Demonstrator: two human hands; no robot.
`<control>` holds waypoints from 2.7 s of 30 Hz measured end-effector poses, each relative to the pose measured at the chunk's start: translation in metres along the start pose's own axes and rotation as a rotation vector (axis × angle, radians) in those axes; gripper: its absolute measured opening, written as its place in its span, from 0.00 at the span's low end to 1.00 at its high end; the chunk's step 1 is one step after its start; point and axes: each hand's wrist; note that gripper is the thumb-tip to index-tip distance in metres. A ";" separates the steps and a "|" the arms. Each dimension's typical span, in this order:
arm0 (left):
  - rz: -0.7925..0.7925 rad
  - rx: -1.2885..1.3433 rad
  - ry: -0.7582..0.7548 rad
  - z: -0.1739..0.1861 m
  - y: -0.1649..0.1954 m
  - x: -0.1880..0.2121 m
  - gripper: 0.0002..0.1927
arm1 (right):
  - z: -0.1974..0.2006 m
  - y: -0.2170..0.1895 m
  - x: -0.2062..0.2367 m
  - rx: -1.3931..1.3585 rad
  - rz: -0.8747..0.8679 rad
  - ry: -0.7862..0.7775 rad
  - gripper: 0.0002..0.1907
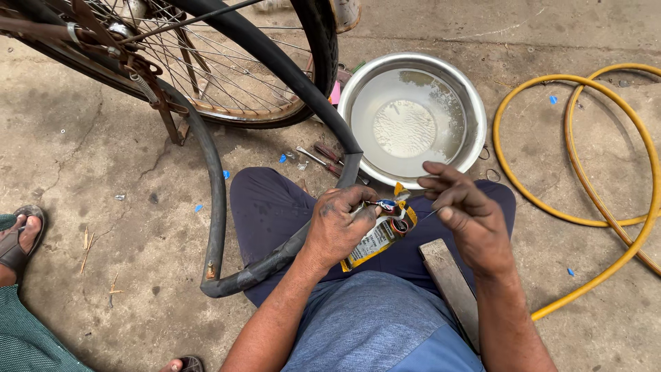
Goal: The person sits on the ground with a bicycle inner tube on their lap, opens a patch kit packet and presses a patch onto the tube. They then attach an air hose to the valve to inflate the tube and submerge sections of it in a water basin, moving the tube around to check for leaks.
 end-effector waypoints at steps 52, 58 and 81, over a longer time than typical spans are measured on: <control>0.214 1.010 -0.061 -0.025 0.024 -0.009 0.11 | -0.028 -0.022 0.007 0.798 0.646 0.269 0.09; 0.188 1.075 -0.074 -0.030 0.025 -0.013 0.09 | -0.031 -0.016 0.015 0.580 0.493 0.252 0.14; 0.050 0.430 -0.037 -0.026 0.006 0.001 0.10 | -0.003 0.015 -0.017 0.272 -0.183 0.049 0.18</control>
Point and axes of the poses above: each hand's wrist, its own x-axis away from the middle knuckle, its own z-axis out of the back of the hand, y = z × x, and after that the axes turned 8 degrees about -z, right-handed
